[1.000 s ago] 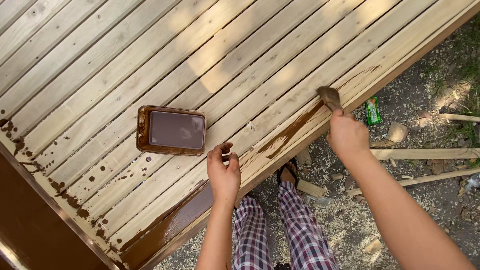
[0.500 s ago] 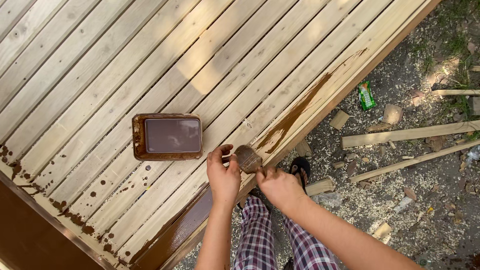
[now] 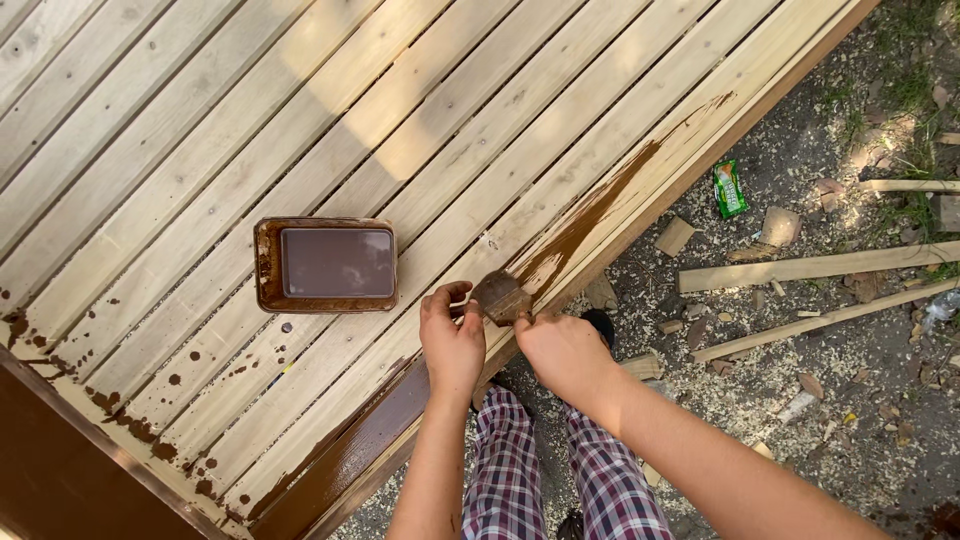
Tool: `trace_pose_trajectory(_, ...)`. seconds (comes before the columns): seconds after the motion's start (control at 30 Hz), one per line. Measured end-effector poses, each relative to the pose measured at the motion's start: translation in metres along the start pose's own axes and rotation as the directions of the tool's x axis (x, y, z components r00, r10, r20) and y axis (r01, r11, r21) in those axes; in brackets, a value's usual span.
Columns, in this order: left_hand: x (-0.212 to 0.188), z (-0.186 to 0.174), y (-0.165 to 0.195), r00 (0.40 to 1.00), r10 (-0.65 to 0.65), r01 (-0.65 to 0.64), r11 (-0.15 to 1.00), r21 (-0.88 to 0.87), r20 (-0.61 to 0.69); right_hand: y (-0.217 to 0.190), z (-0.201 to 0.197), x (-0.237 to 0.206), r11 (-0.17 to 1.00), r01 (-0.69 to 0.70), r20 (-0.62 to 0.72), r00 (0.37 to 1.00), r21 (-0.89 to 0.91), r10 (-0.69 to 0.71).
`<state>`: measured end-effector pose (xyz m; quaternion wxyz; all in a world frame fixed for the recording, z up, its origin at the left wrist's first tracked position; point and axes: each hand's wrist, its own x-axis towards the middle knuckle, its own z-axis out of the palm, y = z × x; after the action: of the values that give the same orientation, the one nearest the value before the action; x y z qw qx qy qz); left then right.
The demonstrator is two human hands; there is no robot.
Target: The person applies brown wood stain with a brush to the wooden slats and frame of an outdoor bench-like structure, dipping the brush into a stain tray and brushing the vertical panels and horizontal slats, working from the upper panels down to the lower slats.
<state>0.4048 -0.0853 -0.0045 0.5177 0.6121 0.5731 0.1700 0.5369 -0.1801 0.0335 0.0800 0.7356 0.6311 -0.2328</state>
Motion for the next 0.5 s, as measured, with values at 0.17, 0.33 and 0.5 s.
trace_pose_trajectory(0.17,0.008,-0.001,0.004,1.0,0.021,-0.021,1.0,0.011,0.017,0.024,-0.043,0.01,0.854,-0.294,0.243,0.948,0.429,0.204)
trace_pose_trajectory(0.33,0.008,-0.011,-0.007,0.999,-0.021,0.023,0.999,0.043,-0.035,0.089,-0.07,0.018,0.757,-0.32,0.121,0.944,0.57,0.308)
trace_pose_trajectory(0.5,0.001,-0.019,-0.023,0.997,-0.064,0.066,0.996,0.052,-0.042,0.089,-0.04,0.038,0.424,0.02,-0.238,0.85,0.906,0.47)
